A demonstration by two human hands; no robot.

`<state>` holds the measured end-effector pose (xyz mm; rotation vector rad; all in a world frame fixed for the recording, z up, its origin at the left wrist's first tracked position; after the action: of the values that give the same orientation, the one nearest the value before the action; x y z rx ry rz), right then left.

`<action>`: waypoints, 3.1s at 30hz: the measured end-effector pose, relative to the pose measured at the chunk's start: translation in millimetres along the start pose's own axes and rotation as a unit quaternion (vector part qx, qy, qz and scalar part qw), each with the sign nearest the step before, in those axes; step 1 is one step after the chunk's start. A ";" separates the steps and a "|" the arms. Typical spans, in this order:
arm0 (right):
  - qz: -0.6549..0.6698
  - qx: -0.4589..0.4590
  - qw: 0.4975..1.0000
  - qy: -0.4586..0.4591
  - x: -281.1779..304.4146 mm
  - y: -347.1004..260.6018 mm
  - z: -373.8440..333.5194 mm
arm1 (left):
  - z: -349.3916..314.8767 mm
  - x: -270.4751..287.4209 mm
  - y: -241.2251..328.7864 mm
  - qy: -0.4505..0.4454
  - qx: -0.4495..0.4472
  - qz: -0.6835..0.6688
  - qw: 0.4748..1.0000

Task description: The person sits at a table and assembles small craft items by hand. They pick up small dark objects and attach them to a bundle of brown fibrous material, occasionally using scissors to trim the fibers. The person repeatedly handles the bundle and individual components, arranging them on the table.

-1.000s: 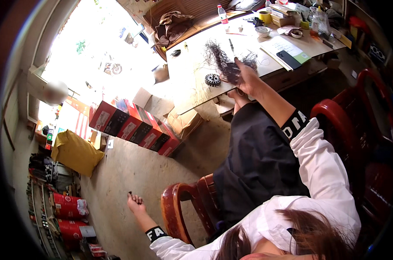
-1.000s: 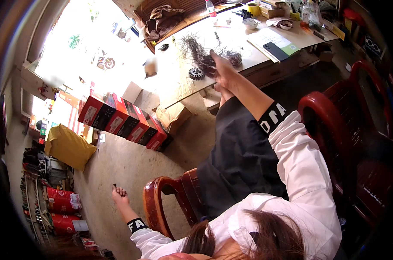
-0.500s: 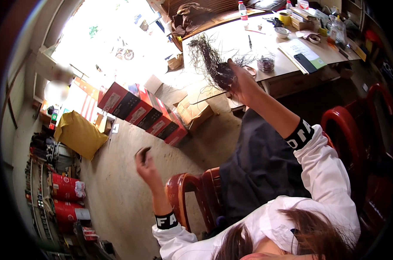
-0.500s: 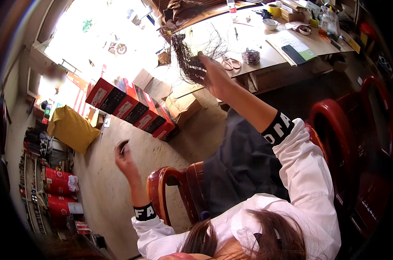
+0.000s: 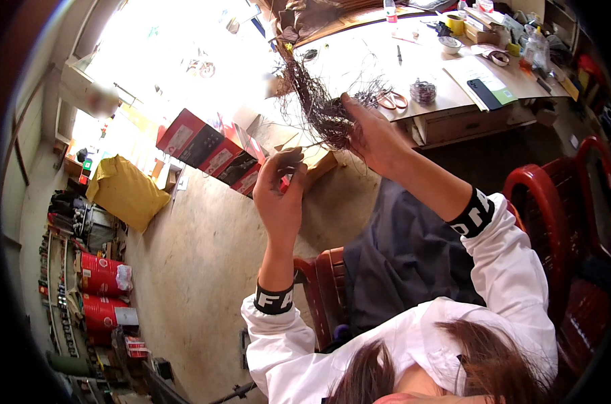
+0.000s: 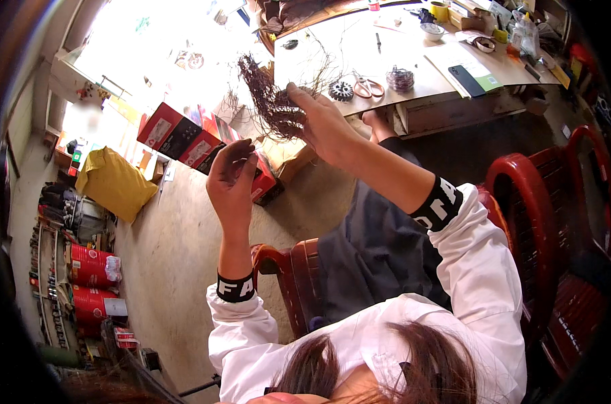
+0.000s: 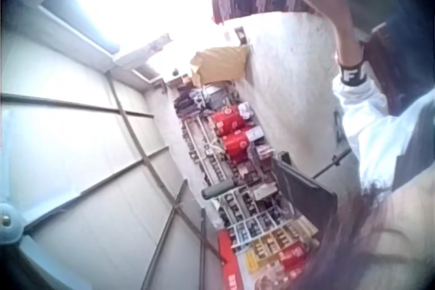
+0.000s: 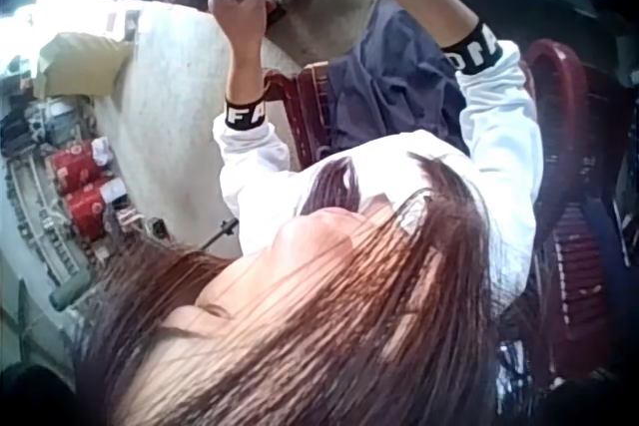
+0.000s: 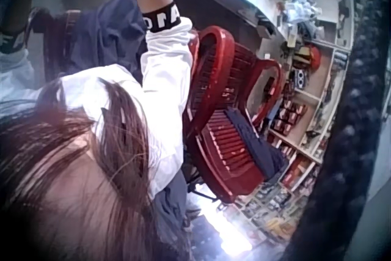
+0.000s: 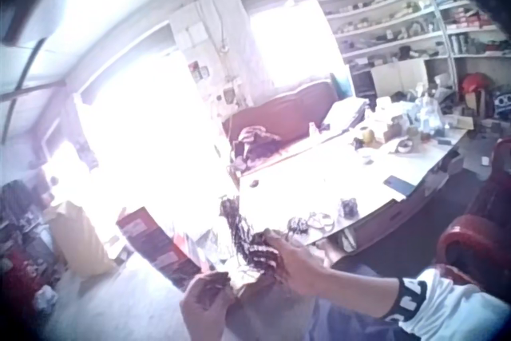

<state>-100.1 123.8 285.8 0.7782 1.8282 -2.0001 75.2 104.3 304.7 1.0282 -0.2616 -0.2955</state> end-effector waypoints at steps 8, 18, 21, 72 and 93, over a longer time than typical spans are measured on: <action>-0.049 0.058 0.996 0.048 -2.3 2.3 0.1 | -5.1 7.2 -0.4 0.016 0.014 -0.105 0.994; -0.334 0.285 0.879 0.183 23.4 -3.0 11.5 | -7.7 -29.0 0.3 -0.161 0.003 0.037 0.986; -0.365 0.300 0.858 0.200 27.8 -11.9 14.8 | -14.0 -44.7 24.5 -0.210 -0.108 0.270 0.933; -0.068 0.082 0.969 0.221 161.9 -27.4 109.1 | -199.6 345.1 -186.4 -0.361 0.380 0.589 0.616; 0.064 0.085 0.991 -0.079 -0.9 1.8 -7.8 | 11.8 -10.8 18.0 -0.056 -0.012 0.160 0.986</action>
<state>-97.0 131.1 284.6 0.7399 1.4979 -2.0895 63.2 107.5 325.3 0.9301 -0.5173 -0.0656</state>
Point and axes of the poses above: each hand's wrist, its own z-axis towards the middle knuckle, its own x-axis out of the back of the hand, y = z × x, the point moved 8 cm from there along z, towards the middle knuckle, and after that the axes turned 11 degrees about -z, right-handed, at the moved point
